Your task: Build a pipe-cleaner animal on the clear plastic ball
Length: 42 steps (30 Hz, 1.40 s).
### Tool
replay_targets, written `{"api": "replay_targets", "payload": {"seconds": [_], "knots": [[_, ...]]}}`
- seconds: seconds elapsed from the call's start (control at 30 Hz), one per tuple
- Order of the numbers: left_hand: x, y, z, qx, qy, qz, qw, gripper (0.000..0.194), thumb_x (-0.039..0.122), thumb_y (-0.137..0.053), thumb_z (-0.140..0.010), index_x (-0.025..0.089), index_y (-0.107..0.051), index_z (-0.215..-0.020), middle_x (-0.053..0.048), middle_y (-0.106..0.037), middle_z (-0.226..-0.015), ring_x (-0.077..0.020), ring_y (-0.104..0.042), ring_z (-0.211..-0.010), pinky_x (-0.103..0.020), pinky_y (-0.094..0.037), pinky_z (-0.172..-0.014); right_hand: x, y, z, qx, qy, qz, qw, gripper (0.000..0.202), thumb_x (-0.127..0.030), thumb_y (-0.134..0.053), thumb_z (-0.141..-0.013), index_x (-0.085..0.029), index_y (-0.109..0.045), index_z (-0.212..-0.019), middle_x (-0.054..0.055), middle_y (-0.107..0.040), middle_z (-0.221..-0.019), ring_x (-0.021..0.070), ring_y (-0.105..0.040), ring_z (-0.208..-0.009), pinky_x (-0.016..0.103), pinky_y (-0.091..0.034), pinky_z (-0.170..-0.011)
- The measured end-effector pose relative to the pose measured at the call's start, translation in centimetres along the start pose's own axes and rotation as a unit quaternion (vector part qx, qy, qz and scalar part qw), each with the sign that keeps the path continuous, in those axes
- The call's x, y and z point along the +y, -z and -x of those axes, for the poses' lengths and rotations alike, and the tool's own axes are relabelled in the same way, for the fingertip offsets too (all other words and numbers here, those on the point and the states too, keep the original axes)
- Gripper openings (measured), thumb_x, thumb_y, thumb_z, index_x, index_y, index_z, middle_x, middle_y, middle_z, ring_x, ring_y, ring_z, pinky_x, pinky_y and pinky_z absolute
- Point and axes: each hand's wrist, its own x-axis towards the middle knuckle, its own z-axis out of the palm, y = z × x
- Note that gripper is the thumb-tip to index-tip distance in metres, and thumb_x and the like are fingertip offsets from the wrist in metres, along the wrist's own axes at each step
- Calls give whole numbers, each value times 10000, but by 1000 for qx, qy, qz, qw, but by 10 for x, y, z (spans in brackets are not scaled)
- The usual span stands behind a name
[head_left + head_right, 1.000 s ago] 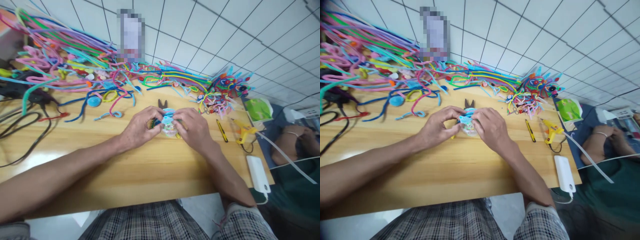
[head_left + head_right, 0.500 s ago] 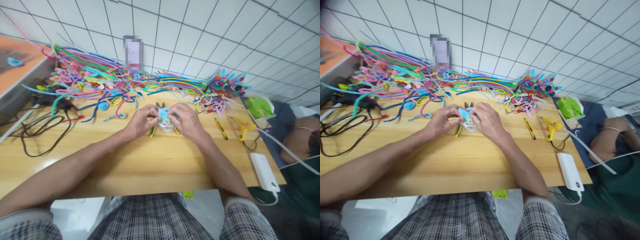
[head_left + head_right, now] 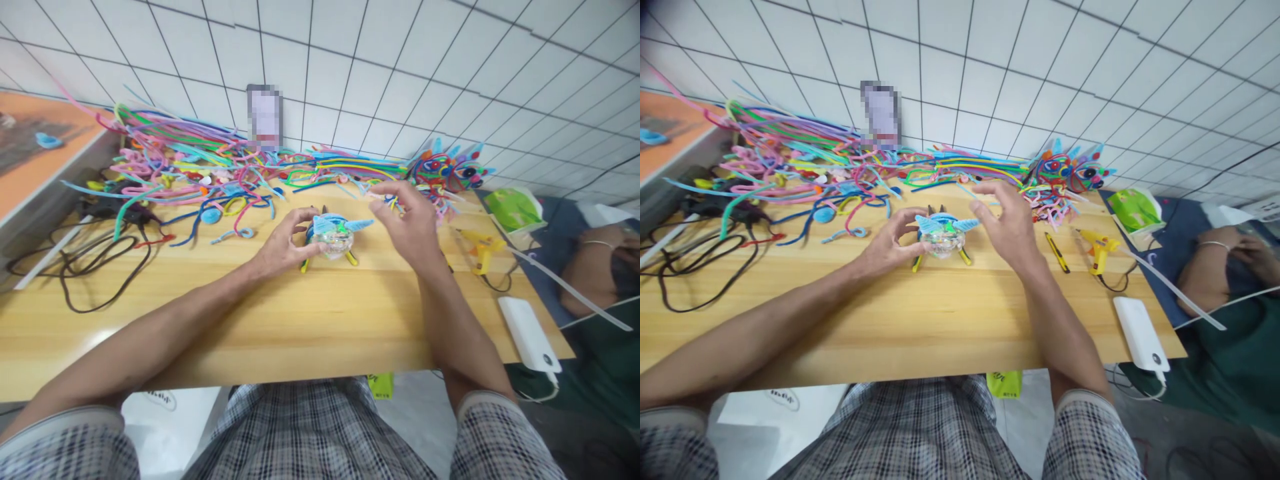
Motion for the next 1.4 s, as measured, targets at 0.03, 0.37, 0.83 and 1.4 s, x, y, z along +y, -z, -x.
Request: {"api": "replay_targets", "payload": {"seconds": [0.03,0.37,0.83,1.4], "knots": [[-2,-1,0,-8,5,-1,1000,751,523,-930,-808,236,-605,-1421,-167,-618,-1556,-338,-648,-1426,-523,-552,-1192,6,5,2,24,-28,-20,999,225,-435,-689,-1043,-279,-761,-1188,67,-809,-1208,294,-739,-1175,510,-567,-1089],[-13,-6,-11,-43,38,46,997,694,514,-927,-802,172,-626,-1325,-145,-741,-1331,-321,-715,-1287,-472,-548,-1162,49,-31,55,-43,-237,-252,937,755,-859,-797,-793,-274,-692,-1259,129,-775,-1344,313,-735,-1274,553,-572,-1151],[-24,-5,-15,-50,64,145,986,922,539,-1053,-618,189,-574,-1323,-186,-712,-1440,-381,-684,-1378,-523,-549,-1183,28,-63,50,-106,-207,-255,939,867,-733,-941,-700,-269,-663,-1377,128,-753,-1451,320,-741,-1272,524,-583,-1147],[-26,-6,-11,-67,34,122,990,883,521,-1027,-693,194,-574,-1377,-174,-673,-1482,-355,-647,-1421,-520,-500,-1247,40,-73,74,-108,-191,-272,937,925,-735,-890,-761,-251,-589,-1490,153,-694,-1526,332,-711,-1330,510,-554,-1168]]}}
